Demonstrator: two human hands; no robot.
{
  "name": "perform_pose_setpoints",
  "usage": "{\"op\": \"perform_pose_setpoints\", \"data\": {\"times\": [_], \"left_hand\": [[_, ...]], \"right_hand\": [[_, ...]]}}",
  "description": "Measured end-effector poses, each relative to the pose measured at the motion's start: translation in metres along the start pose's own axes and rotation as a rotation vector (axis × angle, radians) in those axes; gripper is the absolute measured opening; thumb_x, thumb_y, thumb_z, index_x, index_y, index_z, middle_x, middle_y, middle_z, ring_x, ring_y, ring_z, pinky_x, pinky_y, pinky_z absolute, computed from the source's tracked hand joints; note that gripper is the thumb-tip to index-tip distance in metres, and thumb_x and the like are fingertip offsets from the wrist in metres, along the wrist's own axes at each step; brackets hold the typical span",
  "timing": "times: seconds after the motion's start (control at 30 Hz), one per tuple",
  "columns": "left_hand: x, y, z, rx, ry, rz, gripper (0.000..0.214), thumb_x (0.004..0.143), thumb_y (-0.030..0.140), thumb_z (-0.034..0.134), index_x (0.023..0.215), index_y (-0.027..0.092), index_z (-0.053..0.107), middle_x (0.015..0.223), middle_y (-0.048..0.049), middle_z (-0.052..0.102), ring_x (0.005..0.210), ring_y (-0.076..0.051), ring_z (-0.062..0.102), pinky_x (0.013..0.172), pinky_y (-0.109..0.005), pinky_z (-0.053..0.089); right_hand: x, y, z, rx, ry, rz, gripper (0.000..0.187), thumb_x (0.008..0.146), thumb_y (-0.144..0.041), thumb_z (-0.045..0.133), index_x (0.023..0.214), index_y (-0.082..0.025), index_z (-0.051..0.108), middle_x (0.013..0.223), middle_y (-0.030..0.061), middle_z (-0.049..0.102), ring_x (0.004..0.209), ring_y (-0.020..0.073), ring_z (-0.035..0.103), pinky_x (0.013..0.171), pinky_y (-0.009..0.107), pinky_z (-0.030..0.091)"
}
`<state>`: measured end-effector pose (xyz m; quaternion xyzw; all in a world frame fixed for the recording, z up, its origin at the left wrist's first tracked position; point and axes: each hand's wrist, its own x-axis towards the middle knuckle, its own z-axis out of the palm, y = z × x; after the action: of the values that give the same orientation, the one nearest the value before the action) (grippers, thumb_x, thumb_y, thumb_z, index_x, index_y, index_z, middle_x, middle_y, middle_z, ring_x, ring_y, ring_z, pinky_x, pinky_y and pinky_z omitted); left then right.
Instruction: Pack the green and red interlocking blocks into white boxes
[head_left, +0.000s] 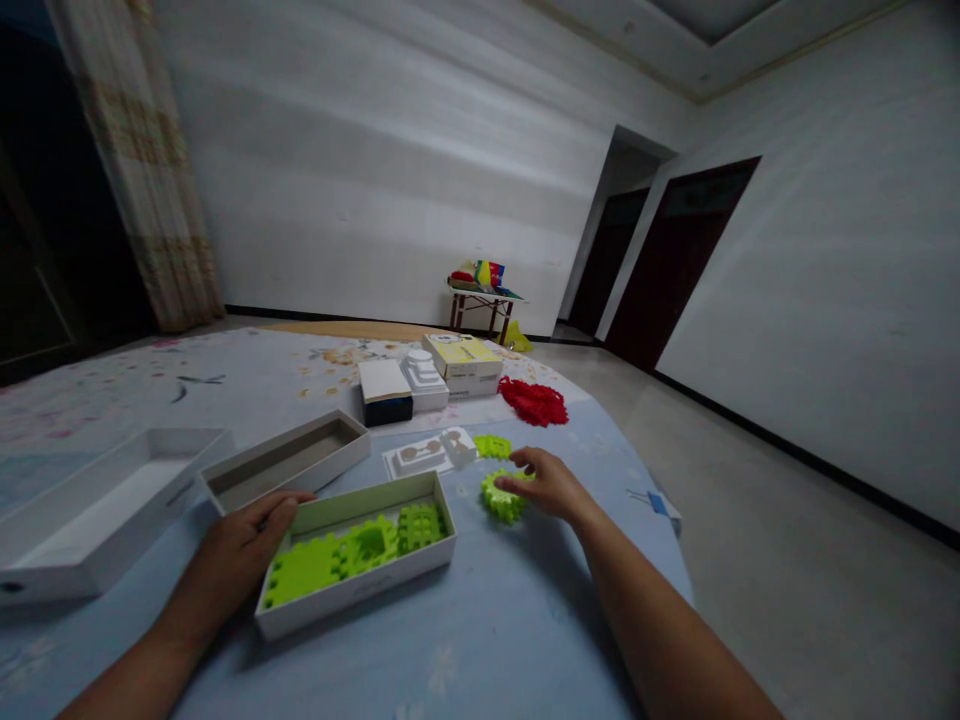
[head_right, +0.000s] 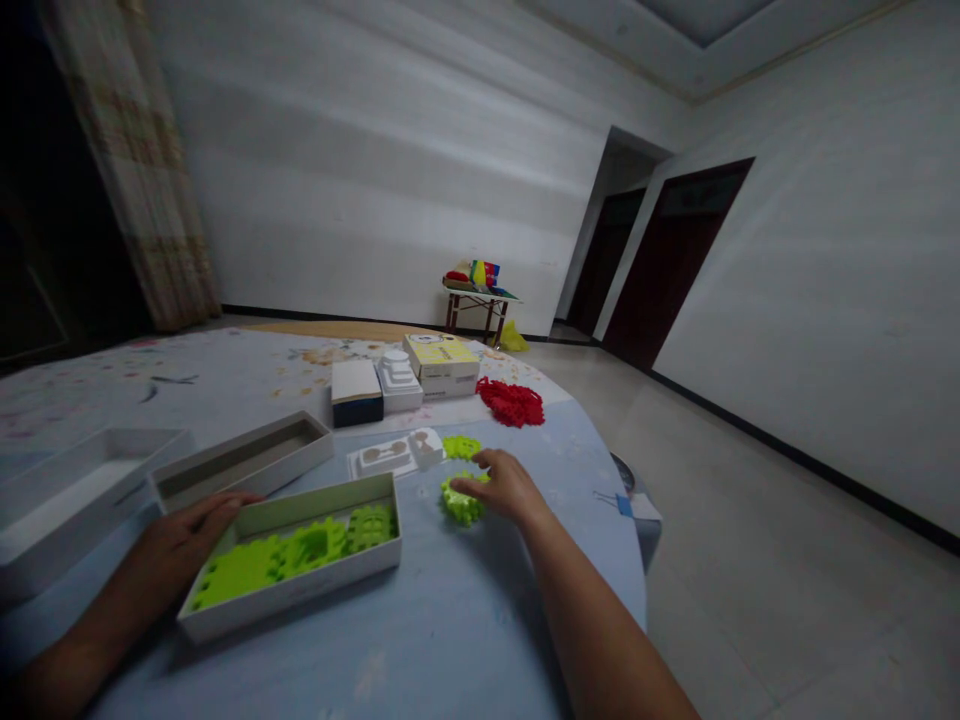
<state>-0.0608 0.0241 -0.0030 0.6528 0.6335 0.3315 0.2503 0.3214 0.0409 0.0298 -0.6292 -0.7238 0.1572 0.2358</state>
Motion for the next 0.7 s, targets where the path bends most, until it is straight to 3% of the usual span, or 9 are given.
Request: {"op": "perform_pose_setpoints", "data": {"times": [0.13,0.27,0.4,0.7], "left_hand": [[0.001,-0.002,0.001,-0.005,-0.01,-0.016,0.049,0.079,0.053,0.033,0.101,0.016,0.059,0.083,-0.0019,0.07,0.068,-0.018,0.064,0.057,-0.023,0.047],[-0.001,-0.002,0.001,-0.038,-0.012,-0.021,0.049,0.079,0.053,0.035,0.102,0.017,0.058,0.082,-0.0015,0.07,0.066,-0.018,0.065,0.055,-0.023,0.047],[-0.005,0.003,-0.001,-0.032,0.005,-0.014,0.046,0.08,0.05,0.036,0.101,0.016,0.059,0.079,-0.0015,0.07,0.064,-0.017,0.064,0.053,-0.022,0.047],[-0.008,0.007,-0.002,-0.031,0.031,0.044,0.04,0.081,0.046,0.039,0.098,0.017,0.061,0.082,-0.001,0.071,0.069,-0.018,0.064,0.057,-0.023,0.048]], "right_hand": [[-0.008,-0.015,0.01,-0.198,-0.046,0.008,0.075,0.058,-0.067,0.059,0.114,-0.018,0.054,0.106,0.0117,0.058,0.099,0.0261,0.053,0.082,0.034,0.039],[-0.011,-0.023,0.016,-0.337,-0.05,0.02,0.064,0.067,-0.055,0.057,0.118,-0.019,0.05,0.108,0.013,0.056,0.099,0.026,0.052,0.081,0.033,0.038],[-0.011,-0.021,0.014,-0.334,-0.091,-0.004,0.058,0.068,-0.044,0.058,0.12,-0.021,0.047,0.111,0.0112,0.054,0.103,0.0247,0.049,0.081,0.031,0.037],[-0.009,-0.018,0.012,-0.315,-0.165,0.051,0.064,0.063,-0.041,0.063,0.121,-0.02,0.044,0.106,0.0134,0.058,0.095,0.0277,0.054,0.075,0.033,0.039]]}}
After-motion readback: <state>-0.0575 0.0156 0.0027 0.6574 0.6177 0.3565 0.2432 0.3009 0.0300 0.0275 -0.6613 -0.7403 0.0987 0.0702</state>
